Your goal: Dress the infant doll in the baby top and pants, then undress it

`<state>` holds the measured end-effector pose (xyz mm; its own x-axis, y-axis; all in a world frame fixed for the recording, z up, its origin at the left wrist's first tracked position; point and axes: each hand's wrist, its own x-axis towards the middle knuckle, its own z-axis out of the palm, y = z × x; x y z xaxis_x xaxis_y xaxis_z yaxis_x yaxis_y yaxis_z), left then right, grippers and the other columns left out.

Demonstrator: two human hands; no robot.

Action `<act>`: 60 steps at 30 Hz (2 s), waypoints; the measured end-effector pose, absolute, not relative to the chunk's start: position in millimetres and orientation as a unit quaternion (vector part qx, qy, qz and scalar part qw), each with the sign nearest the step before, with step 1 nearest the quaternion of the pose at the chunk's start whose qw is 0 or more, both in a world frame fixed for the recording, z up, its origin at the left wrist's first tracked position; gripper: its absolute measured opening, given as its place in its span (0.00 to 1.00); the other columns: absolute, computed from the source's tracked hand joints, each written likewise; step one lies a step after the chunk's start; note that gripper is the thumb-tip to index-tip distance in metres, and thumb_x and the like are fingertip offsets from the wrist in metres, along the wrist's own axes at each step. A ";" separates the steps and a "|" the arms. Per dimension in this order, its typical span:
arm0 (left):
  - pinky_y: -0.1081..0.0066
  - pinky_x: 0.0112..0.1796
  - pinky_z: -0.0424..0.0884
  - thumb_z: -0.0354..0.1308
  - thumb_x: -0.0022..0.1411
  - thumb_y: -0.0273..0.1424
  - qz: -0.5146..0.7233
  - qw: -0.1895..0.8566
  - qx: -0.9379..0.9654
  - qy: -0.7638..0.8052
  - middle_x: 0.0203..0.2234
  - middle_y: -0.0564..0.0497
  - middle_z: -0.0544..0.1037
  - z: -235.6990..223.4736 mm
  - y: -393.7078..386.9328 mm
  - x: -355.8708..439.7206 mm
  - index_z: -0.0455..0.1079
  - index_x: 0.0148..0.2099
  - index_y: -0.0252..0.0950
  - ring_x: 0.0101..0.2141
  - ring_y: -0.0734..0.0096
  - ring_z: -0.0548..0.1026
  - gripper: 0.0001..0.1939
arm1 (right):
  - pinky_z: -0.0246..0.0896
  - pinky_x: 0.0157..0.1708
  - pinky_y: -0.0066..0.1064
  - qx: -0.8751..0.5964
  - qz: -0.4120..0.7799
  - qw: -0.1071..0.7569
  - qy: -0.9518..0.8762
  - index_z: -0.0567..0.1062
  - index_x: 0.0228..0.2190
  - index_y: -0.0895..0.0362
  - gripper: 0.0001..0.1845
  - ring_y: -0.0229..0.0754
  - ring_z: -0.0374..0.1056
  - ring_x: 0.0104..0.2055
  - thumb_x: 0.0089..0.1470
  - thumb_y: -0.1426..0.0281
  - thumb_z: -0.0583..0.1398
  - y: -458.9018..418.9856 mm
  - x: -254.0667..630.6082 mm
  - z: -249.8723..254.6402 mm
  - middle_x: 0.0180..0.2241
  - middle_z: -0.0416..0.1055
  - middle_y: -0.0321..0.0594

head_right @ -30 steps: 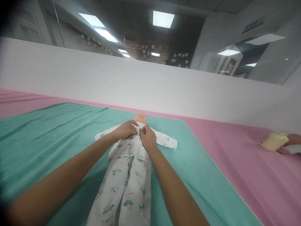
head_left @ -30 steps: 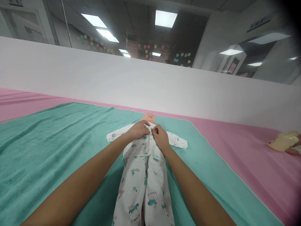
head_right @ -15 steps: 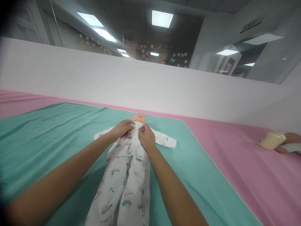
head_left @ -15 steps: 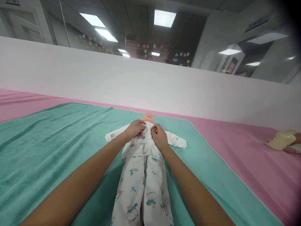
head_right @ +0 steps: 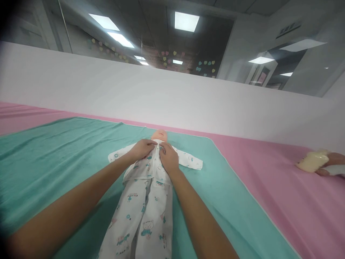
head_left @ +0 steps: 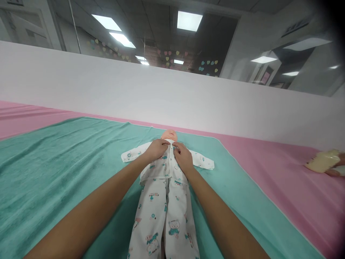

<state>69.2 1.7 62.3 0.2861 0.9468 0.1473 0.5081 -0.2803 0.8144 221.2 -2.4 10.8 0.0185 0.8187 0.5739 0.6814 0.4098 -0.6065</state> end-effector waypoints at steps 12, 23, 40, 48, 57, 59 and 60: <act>0.76 0.21 0.62 0.49 0.53 0.31 0.346 0.306 0.722 0.515 0.20 0.54 0.70 56.5 6.6 70.0 0.68 0.45 0.36 0.18 0.74 0.66 0.16 | 0.56 0.43 0.31 -0.557 0.065 0.468 -0.683 0.72 0.39 0.51 0.14 0.40 0.65 0.43 0.56 0.65 0.48 -10.2 219.2 16.8 0.43 0.70 0.36; 0.77 0.24 0.63 0.47 0.55 0.31 0.359 0.272 0.722 0.525 0.28 0.51 0.74 53.8 10.5 68.6 0.68 0.46 0.36 0.23 0.74 0.70 0.17 | 0.45 0.23 0.30 -0.656 0.053 0.335 -0.674 0.66 0.18 0.54 0.16 0.40 0.59 0.23 0.48 0.57 0.55 27.1 205.8 40.9 0.21 0.67 0.39; 0.71 0.41 0.65 0.43 0.56 0.23 0.305 0.121 0.823 0.464 0.41 0.47 0.76 49.2 13.0 70.1 0.71 0.49 0.41 0.42 0.64 0.71 0.23 | 0.50 0.27 0.28 -0.570 0.113 0.507 -0.636 0.62 0.16 0.55 0.10 0.36 0.57 0.24 0.44 0.66 0.51 30.7 211.3 38.4 0.18 0.62 0.31; 0.68 0.43 0.65 0.43 0.58 0.25 0.313 0.119 0.792 0.510 0.41 0.43 0.74 45.4 18.3 71.5 0.68 0.51 0.35 0.43 0.61 0.71 0.21 | 0.53 0.28 0.28 -0.545 0.137 0.518 -0.644 0.67 0.18 0.56 0.17 0.37 0.59 0.25 0.50 0.60 0.52 26.1 211.5 37.6 0.20 0.65 0.33; 0.61 0.46 0.66 0.44 0.61 0.26 0.343 -0.090 0.795 0.492 0.53 0.45 0.65 27.0 11.2 72.4 0.63 0.55 0.40 0.50 0.59 0.66 0.20 | 0.55 0.50 0.38 -0.492 0.042 0.481 -0.725 0.75 0.38 0.53 0.16 0.43 0.62 0.49 0.57 0.64 0.49 -15.6 207.0 20.3 0.44 0.71 0.40; 0.60 0.50 0.63 0.45 0.60 0.26 0.335 -0.109 0.826 0.440 0.56 0.49 0.63 23.4 13.5 71.3 0.64 0.54 0.42 0.55 0.60 0.61 0.20 | 0.51 0.55 0.42 -0.477 0.045 0.456 -0.750 0.70 0.48 0.53 0.19 0.44 0.57 0.56 0.58 0.63 0.49 -37.2 208.7 11.7 0.53 0.64 0.41; 0.61 0.51 0.62 0.44 0.61 0.25 0.329 -0.101 0.839 0.421 0.56 0.51 0.64 22.3 15.4 70.4 0.65 0.54 0.41 0.56 0.62 0.60 0.20 | 0.49 0.57 0.43 -0.473 0.048 0.439 -0.762 0.67 0.51 0.54 0.21 0.45 0.54 0.59 0.58 0.63 0.49 -48.7 210.0 7.8 0.56 0.60 0.41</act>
